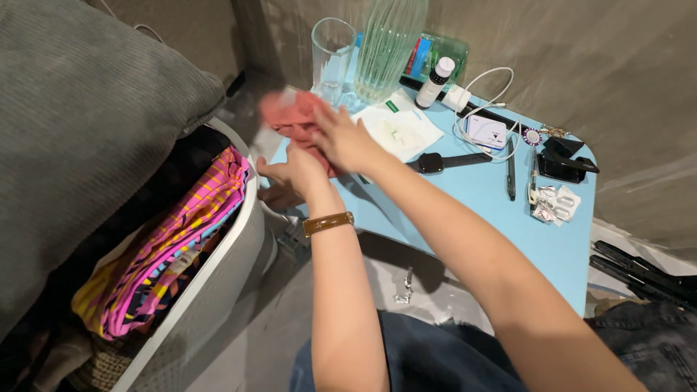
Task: The person cleans a white charging cable with a red cloth, then wipes the surface of a light blue table. They handle a bottle of hand sanitizer, a smartwatch, and a pair of scissors before placing the cloth on the floor.
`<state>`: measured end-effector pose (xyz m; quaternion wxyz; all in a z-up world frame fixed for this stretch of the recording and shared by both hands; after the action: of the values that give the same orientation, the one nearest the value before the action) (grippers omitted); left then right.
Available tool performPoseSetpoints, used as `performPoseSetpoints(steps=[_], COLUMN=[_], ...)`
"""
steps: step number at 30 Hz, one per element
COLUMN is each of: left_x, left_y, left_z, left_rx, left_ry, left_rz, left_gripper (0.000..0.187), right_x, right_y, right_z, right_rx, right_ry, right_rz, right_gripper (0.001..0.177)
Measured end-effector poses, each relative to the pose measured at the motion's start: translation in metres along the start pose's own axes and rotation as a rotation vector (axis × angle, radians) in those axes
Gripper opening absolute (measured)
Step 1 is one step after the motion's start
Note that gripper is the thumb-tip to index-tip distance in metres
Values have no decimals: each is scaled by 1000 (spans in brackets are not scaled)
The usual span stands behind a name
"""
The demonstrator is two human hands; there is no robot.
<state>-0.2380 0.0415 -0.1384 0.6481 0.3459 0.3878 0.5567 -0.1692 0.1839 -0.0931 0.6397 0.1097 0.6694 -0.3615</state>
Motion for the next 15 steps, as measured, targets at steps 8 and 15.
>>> performPoseSetpoints(steps=[8,15], left_x=[18,25], left_y=[-13,-10], left_z=[-41,-62], left_rx=[109,199], left_ry=[-44,-155], left_rz=[-118,-380], left_gripper=[69,51], right_x=[30,35], right_y=[-9,-9], right_z=[6,10], right_rx=[-157,-193], right_ry=[95,67], right_rz=[322,414], right_gripper=[63,68])
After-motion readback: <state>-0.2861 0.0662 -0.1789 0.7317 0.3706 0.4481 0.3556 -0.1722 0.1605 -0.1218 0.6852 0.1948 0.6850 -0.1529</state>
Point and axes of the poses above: each hand's wrist, its own z-axis away from the middle knuckle, its own x-axis out of the palm, y = z × x, the point moved 9 cm from there along -z, towards the middle knuckle, and after that the axes turned 4 degrees about -y, right-handed, at the moved point
